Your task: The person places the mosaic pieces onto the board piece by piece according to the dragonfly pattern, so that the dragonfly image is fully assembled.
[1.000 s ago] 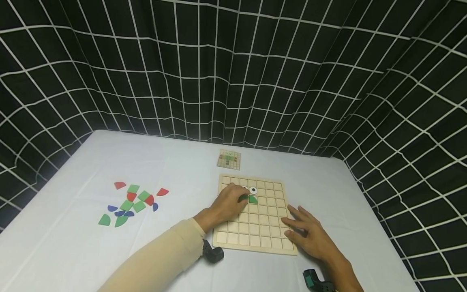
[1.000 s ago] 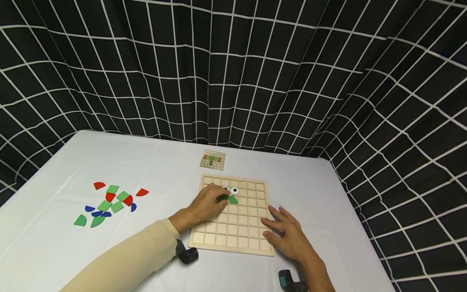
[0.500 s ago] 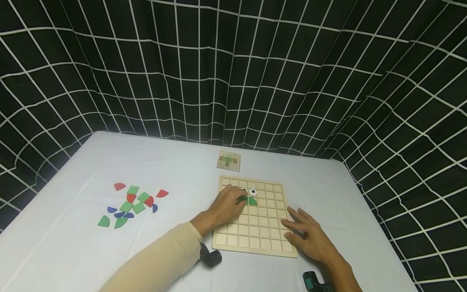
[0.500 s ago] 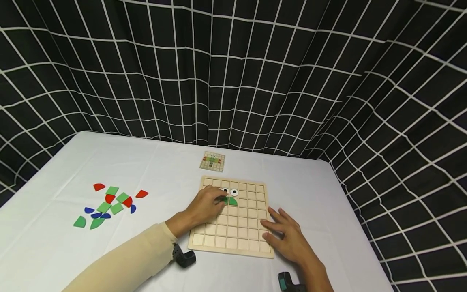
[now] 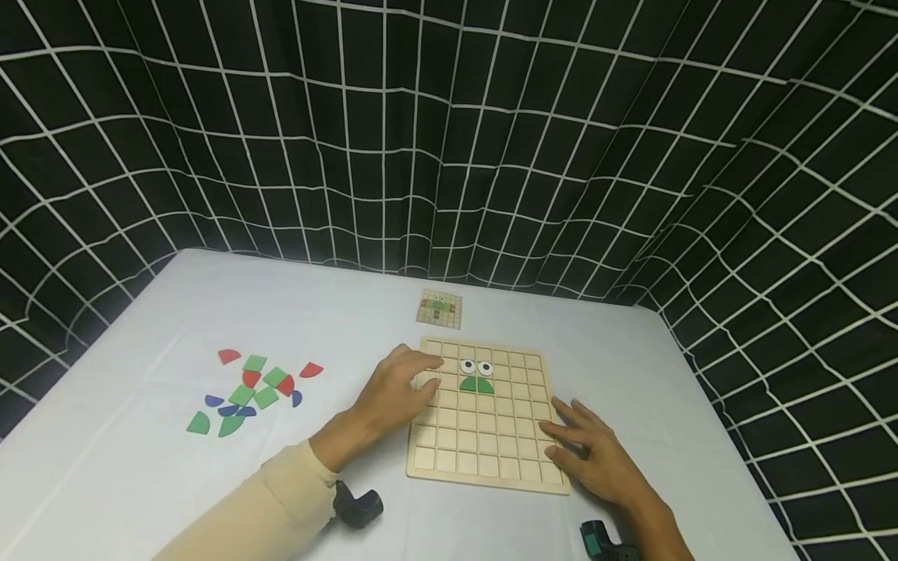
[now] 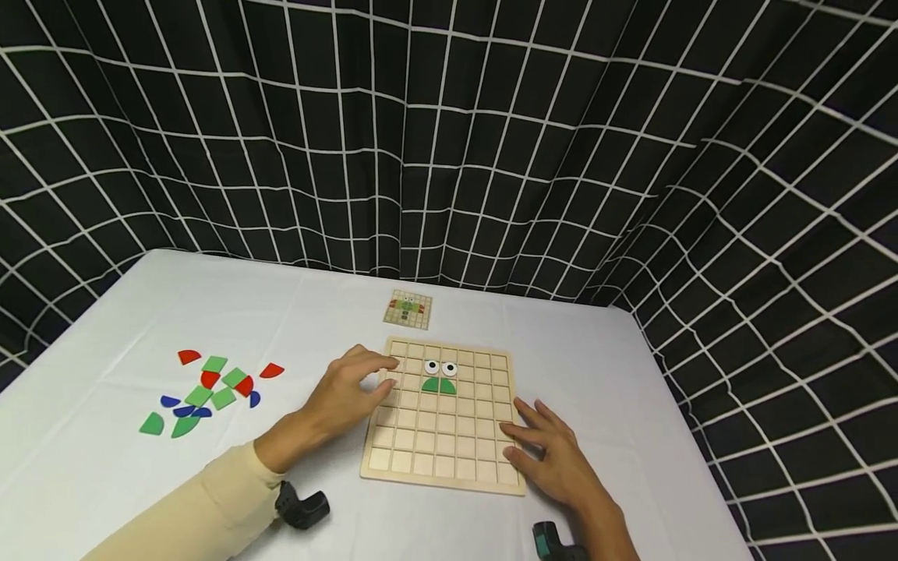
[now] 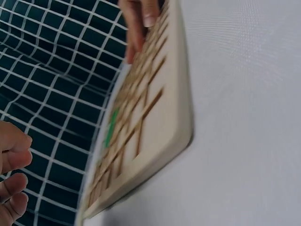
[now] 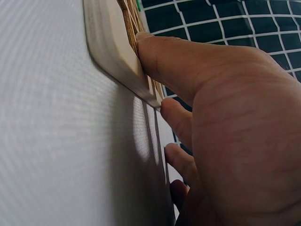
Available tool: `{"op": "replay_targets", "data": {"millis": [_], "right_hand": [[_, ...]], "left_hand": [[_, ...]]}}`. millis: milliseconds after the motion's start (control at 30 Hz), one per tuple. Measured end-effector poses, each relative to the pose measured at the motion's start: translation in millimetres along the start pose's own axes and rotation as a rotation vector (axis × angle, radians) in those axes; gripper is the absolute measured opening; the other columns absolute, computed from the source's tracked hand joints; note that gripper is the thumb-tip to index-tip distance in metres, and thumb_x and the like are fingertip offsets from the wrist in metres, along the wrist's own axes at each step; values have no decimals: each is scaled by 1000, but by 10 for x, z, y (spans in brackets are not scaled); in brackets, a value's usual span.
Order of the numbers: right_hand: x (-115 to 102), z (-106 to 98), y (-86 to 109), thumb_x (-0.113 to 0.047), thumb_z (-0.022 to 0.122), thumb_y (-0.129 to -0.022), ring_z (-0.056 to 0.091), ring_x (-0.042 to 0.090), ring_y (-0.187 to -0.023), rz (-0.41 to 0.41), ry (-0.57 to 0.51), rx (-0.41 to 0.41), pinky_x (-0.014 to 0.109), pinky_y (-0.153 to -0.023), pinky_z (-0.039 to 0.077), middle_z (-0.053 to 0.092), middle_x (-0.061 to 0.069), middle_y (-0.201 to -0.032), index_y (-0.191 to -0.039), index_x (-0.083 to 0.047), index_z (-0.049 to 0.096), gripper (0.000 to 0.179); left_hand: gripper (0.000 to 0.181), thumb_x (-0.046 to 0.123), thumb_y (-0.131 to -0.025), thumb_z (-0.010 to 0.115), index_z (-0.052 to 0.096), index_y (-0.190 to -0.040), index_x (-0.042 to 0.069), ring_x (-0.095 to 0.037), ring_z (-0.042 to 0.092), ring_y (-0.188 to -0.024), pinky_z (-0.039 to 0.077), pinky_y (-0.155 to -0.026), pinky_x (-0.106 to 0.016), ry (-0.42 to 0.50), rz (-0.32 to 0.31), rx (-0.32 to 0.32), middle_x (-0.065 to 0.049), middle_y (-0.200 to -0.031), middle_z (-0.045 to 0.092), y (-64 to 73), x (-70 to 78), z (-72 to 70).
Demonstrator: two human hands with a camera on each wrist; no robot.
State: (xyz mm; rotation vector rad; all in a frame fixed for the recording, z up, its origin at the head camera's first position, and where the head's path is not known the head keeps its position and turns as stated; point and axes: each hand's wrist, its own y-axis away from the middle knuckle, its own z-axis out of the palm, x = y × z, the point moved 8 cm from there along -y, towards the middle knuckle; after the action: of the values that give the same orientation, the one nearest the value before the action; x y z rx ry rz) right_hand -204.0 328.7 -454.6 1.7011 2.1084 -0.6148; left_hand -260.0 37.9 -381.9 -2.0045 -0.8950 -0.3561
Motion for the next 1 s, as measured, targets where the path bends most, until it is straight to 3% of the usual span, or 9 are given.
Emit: {"op": "replay_targets", "data": {"millis": [300,533,833,1000], "right_hand": [[20,3,-7,-39,71,-83,25,46,-139,4,-7,3,74,-101,18,45,7,-147,-115,-21,71,37],[17,3,-12,-39,71,-83,25,46,-139,8,-8,-2,74,-101,19,45,7,-147,-115,-22,71,36],[10,-7,-5,-39,72,-82,26,46,-139,7,-5,5,74,-100,19,45,6,-147,-114,-22,71,36],[14,7,7,-40,71,-82,26,45,-139,11,-10,1,74,-100,20,45,5,-147,-114,-23,71,35]], "left_hand": [[27,3,-72,78,73,-98,6,-15,61,-86,53,-73,-28,-91,27,136,-2,-91,73,225,-65,-597],[33,-4,-67,78,74,-97,6,-15,62,-84,49,-74,-18,-165,9,238,-2,-90,73,464,-211,-1022],[34,-7,-64,78,74,-95,8,-9,52,-75,39,-60,-16,-124,18,307,-4,-85,73,663,-286,-1337],[35,-7,-62,77,74,-94,8,-8,52,-75,40,-68,-10,-144,6,325,-1,-80,71,801,-324,-1486]]}}
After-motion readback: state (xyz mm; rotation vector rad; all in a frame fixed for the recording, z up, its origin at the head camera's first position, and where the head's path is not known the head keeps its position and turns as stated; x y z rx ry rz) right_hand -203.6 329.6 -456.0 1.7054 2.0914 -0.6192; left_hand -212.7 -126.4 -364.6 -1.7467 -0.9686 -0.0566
